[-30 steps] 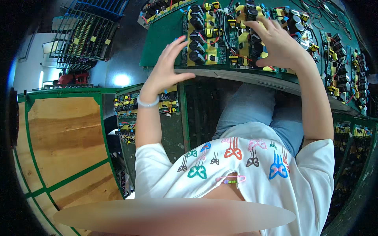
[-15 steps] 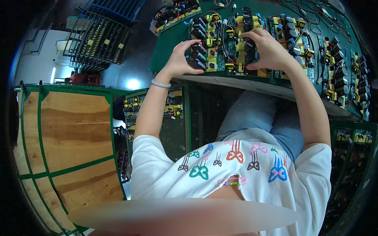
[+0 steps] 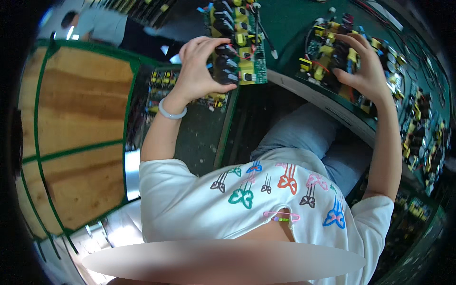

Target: Organizing and inspecting printed circuit boards (PCBs) on an assembly line and testing station.

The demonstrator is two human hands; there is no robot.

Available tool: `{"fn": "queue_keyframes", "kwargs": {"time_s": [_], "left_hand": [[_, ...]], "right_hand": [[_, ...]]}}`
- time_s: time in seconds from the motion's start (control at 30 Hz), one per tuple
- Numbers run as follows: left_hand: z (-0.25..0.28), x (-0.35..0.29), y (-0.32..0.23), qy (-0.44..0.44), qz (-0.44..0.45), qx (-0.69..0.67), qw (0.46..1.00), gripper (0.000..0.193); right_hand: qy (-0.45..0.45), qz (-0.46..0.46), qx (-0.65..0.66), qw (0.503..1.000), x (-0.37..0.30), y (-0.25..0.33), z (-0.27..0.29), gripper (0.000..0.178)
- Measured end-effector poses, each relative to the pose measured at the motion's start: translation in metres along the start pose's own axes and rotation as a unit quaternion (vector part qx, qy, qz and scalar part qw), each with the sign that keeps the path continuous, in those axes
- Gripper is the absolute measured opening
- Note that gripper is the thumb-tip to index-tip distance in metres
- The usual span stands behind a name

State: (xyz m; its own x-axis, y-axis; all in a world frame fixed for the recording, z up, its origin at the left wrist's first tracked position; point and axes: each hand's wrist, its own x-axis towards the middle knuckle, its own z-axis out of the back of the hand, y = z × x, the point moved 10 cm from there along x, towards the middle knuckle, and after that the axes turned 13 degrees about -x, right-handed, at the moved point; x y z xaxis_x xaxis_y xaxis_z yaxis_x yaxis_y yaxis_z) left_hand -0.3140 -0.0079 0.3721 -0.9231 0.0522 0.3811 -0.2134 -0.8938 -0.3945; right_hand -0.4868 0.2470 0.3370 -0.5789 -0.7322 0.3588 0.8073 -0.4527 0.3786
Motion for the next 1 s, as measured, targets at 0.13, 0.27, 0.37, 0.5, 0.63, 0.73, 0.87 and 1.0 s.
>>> {"fn": "queue_keyframes", "kwargs": {"time_s": [0.13, 0.27, 0.37, 0.5, 0.63, 0.73, 0.87, 1.0], "left_hand": [[0.049, -0.080, 0.021, -0.087, 0.108, 0.080, 0.987, 0.091], [0.080, -0.176, 0.046, -0.156, 0.224, 0.168, 0.947, 0.090], [0.089, -0.263, 0.056, -0.183, 0.328, 0.235, 0.896, 0.092], [0.098, -0.365, 0.066, -0.206, 0.444, 0.252, 0.835, 0.094], [0.101, -0.456, 0.095, -0.209, 0.536, 0.236, 0.783, 0.094], [0.095, -0.504, 0.130, -0.175, 0.606, 0.192, 0.752, 0.098], [0.092, -0.532, 0.154, -0.171, 0.635, 0.135, 0.741, 0.099], [0.093, -0.537, 0.177, -0.179, 0.619, 0.140, 0.752, 0.098]], "right_hand": [[-0.005, 0.073, -0.014, 0.997, 0.005, 0.051, 0.003, 0.073], [0.034, 0.190, 0.011, 0.981, 0.022, 0.133, -0.014, 0.076], [0.076, 0.288, 0.086, 0.951, 0.029, 0.195, -0.059, 0.074], [0.135, 0.417, 0.166, 0.883, 0.030, 0.271, -0.132, 0.075], [0.227, 0.460, 0.209, 0.832, 0.024, 0.327, -0.208, 0.076], [0.258, 0.483, 0.216, 0.809, 0.015, 0.354, -0.261, 0.077], [0.293, 0.515, 0.213, 0.777, 0.004, 0.373, -0.304, 0.080], [0.365, 0.495, 0.201, 0.762, 0.004, 0.373, -0.338, 0.085]]}}
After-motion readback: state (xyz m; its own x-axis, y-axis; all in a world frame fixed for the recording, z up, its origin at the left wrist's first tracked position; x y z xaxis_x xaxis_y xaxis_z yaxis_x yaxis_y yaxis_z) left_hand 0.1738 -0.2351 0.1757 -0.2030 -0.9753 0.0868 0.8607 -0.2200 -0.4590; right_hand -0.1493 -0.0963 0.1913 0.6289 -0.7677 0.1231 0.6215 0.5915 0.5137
